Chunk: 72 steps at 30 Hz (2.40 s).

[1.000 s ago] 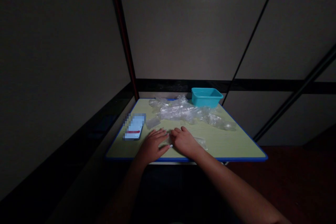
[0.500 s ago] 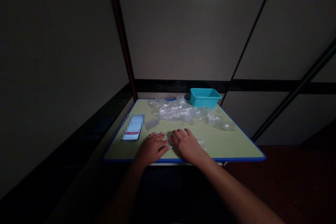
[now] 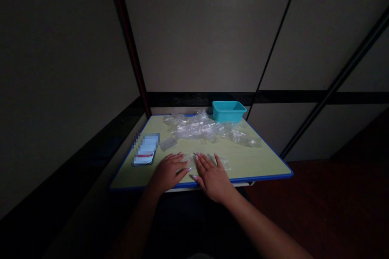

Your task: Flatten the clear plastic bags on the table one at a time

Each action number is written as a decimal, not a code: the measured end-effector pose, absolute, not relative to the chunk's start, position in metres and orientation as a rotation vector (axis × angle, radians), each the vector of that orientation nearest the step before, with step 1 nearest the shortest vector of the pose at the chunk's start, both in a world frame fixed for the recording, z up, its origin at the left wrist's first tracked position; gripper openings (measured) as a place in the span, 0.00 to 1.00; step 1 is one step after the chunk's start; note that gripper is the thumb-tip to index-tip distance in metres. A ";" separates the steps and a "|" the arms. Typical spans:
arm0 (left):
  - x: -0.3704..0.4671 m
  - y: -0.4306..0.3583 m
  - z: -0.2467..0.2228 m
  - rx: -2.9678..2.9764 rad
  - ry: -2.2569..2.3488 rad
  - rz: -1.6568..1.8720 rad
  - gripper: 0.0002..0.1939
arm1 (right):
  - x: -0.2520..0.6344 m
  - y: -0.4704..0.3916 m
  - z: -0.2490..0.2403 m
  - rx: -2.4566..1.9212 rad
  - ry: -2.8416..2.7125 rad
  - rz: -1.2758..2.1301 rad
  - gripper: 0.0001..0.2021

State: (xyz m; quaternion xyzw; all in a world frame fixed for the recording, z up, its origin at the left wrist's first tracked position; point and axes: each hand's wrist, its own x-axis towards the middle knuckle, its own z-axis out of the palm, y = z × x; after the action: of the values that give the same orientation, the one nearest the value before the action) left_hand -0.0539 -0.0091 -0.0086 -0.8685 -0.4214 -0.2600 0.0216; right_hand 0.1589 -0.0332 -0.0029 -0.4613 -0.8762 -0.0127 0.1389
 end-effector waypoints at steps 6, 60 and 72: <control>-0.054 -0.009 -0.009 -2.671 -1.285 -0.836 0.13 | 0.171 -0.027 -0.002 -1.412 -2.520 -0.046 0.30; -0.059 -0.002 -0.016 -2.760 -1.216 -0.897 0.13 | 0.217 0.031 0.023 -1.196 -2.600 -0.303 0.12; -0.058 -0.004 -0.015 -2.760 -1.239 -0.948 0.13 | 0.219 0.031 0.021 -1.474 -2.470 -0.179 0.12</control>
State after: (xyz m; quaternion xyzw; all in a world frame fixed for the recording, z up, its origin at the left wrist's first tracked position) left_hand -0.0584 -0.0038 -0.0149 -0.8704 -0.3907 -0.2991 -0.0147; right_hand 0.2188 0.0309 0.0209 -0.5071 -0.8498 -0.0615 0.1296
